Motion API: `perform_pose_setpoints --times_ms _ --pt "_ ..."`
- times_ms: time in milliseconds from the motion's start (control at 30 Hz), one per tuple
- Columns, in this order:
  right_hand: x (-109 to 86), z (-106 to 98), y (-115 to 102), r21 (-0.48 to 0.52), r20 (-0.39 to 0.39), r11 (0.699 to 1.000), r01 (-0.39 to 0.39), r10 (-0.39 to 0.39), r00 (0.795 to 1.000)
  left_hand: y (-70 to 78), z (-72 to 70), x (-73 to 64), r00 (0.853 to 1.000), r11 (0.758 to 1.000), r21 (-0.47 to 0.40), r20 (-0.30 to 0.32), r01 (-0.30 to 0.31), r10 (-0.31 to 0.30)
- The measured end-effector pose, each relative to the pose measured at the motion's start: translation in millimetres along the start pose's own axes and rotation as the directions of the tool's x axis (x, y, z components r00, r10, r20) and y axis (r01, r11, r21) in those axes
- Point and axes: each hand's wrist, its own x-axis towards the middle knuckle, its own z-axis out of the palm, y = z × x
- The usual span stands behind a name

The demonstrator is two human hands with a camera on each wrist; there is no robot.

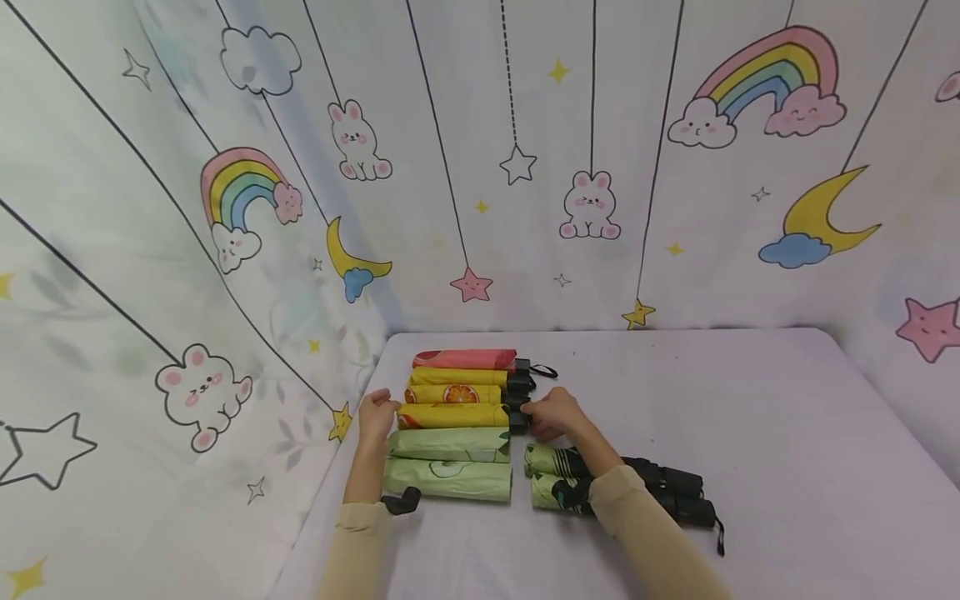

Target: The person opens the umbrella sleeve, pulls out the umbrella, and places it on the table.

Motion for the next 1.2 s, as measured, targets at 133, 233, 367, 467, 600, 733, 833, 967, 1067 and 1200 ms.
perform_pose_setpoints --times_ms 133,233,367,467,600,733,833,967,1067,1200 --pt "4.9 2 1 0.069 0.024 0.997 -0.035 0.033 0.999 -5.3 1.1 0.8 1.000 1.000 -0.012 0.001 0.005 -0.005" --pt "6.9 4 2 0.122 0.037 0.991 -0.046 0.042 0.998 -7.6 2.6 0.7 1.000 1.000 -0.022 -0.002 0.011 -0.011" --pt "7.5 7 5 0.178 0.031 0.983 -0.051 0.046 0.998 -8.1 4.0 -0.6 1.000 1.000 -0.027 -0.022 0.009 -0.010" --pt "6.9 9 8 0.200 0.022 0.979 -0.048 0.045 0.999 -8.0 3.9 -2.1 0.999 0.999 -0.033 -0.042 0.010 -0.012" --pt "4.8 10 8 0.198 0.016 0.979 -0.045 0.043 0.999 -10.5 2.8 -2.1 0.998 0.998 -0.062 -0.059 0.021 -0.025" --pt "3.7 11 6 0.158 0.018 0.987 -0.042 0.039 0.999 -14.2 1.1 -1.1 0.996 0.994 -0.104 -0.082 0.035 -0.043" --pt "3.4 12 5 0.110 0.003 0.993 -0.038 0.038 0.999 -15.6 0.2 -1.4 0.995 0.992 -0.119 -0.088 0.037 -0.047" --pt "1.0 11 3 0.087 -0.004 0.996 -0.027 0.027 1.000 -17.3 -0.3 -1.4 0.995 0.992 -0.124 -0.086 0.039 -0.049" --pt "-0.3 10 1 0.099 0.009 0.995 -0.003 0.003 1.000 -18.5 -1.0 -1.0 0.994 0.991 -0.122 -0.091 0.046 -0.058" --pt "-1.5 9 -2 0.250 0.047 0.968 0.016 -0.029 0.998 -19.1 -3.4 -0.6 0.993 0.989 -0.129 -0.087 0.066 -0.078"
